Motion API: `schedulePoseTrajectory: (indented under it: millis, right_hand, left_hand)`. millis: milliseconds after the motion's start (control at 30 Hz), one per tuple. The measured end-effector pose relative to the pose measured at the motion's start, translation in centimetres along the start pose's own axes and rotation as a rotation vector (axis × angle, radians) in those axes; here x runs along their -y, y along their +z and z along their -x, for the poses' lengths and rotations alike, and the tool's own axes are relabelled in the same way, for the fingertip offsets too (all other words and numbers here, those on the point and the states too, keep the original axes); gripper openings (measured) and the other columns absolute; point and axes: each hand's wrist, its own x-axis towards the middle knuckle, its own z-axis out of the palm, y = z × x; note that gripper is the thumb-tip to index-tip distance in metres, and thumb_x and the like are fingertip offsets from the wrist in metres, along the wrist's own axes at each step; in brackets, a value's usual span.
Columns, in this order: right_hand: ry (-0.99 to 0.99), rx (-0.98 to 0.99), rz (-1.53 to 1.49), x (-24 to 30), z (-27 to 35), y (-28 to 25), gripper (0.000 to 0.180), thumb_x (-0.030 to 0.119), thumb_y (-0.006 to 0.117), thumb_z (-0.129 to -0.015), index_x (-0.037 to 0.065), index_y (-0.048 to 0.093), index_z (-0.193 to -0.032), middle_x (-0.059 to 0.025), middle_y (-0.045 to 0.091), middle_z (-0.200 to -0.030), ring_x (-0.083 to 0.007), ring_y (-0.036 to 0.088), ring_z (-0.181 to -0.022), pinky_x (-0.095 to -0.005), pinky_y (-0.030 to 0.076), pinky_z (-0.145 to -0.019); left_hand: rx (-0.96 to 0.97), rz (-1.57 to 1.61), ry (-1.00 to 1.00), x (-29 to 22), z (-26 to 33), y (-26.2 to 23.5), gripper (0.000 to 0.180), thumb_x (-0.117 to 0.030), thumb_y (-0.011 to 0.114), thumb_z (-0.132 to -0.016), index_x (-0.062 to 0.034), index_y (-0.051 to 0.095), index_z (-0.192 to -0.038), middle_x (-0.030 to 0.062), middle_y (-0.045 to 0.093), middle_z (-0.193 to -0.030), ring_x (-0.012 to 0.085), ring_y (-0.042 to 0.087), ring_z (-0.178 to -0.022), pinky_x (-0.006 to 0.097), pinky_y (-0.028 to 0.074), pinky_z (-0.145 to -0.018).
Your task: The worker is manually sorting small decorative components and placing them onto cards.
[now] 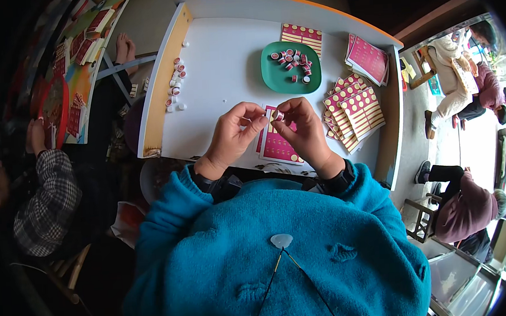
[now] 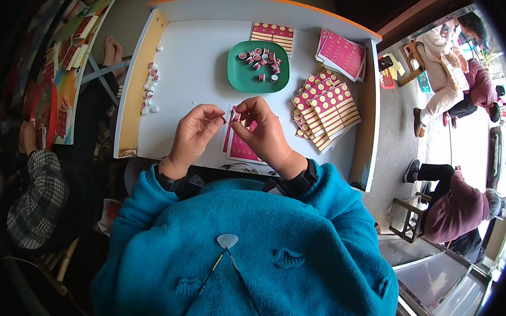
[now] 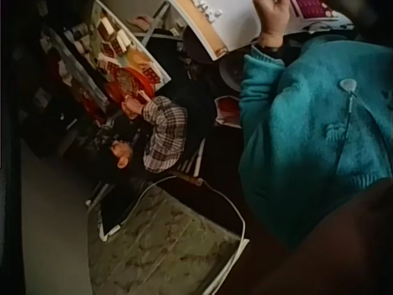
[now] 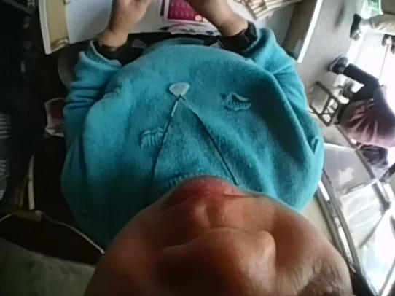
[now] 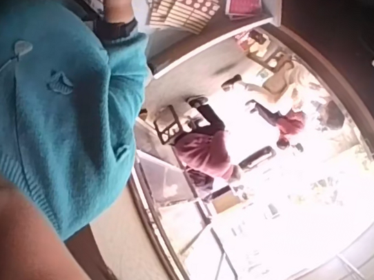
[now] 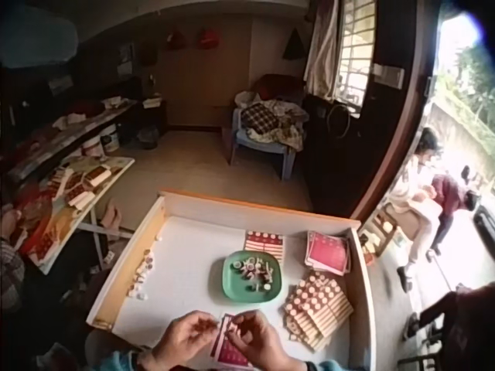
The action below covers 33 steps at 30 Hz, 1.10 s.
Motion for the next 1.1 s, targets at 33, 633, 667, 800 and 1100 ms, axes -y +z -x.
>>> schedulePoseTrajectory:
  millis: [33,633,667,800,1100]
  right_hand:
    - [0.000,0.000,0.001,0.2,-0.1,0.1,0.030,-0.004,0.070,-0.080,0.004,0.052,-0.103,-0.0039,0.059,-0.098,-0.0140,0.058,-0.084,-0.0274,0.049,-0.074]
    - [-0.041,-0.089,-0.162,-0.8,0.9,-0.7,0.033,-0.004,0.060,-0.086,0.001,0.049,-0.117,-0.0041,0.056,-0.103,-0.0105,0.056,-0.090,-0.0238,0.047,-0.081]
    - [-0.017,-0.083,-0.170,-1.1,1.0,-0.8,0.032,-0.003,0.059,-0.088,0.001,0.049,-0.118,-0.0035,0.056,-0.104,-0.0098,0.056,-0.091,-0.0235,0.046,-0.082]
    - [0.036,-0.092,-0.201,-2.0,1.2,-0.9,0.030,-0.002,0.059,-0.089,0.001,0.049,-0.117,-0.0040,0.056,-0.104,-0.0102,0.056,-0.092,-0.0231,0.046,-0.082]
    - [0.030,-0.105,-0.245,-2.5,1.4,-1.8,0.023,0.000,0.059,-0.089,0.001,0.051,-0.110,-0.0036,0.058,-0.100,-0.0074,0.056,-0.084,-0.0205,0.047,-0.071]
  left_hand:
    - [0.000,0.001,0.000,-0.1,-0.2,0.2,0.021,-0.013,0.070,-0.088,-0.0003,0.060,-0.101,0.0066,0.064,-0.094,0.0130,0.062,-0.083,0.025,0.050,-0.072]
    - [-0.025,0.026,0.026,0.3,-1.2,2.0,0.018,-0.005,0.064,-0.090,0.0037,0.063,-0.105,0.0097,0.070,-0.095,0.0119,0.065,-0.088,0.026,0.053,-0.079]
    - [-0.022,0.027,0.027,0.3,-1.3,2.1,0.019,-0.005,0.064,-0.089,0.0038,0.063,-0.106,0.0100,0.070,-0.095,0.0118,0.065,-0.088,0.026,0.053,-0.079]
    - [0.052,-0.088,0.117,0.2,-3.8,2.5,0.024,-0.004,0.061,-0.091,0.0024,0.060,-0.114,0.0101,0.067,-0.105,0.0155,0.065,-0.094,0.027,0.051,-0.082]
    - [-0.311,-0.878,0.504,0.5,-4.7,-1.4,0.041,-0.008,0.069,-0.078,-0.0025,0.056,-0.116,0.0175,0.059,-0.105,0.0356,0.058,-0.098,0.042,0.049,-0.084]
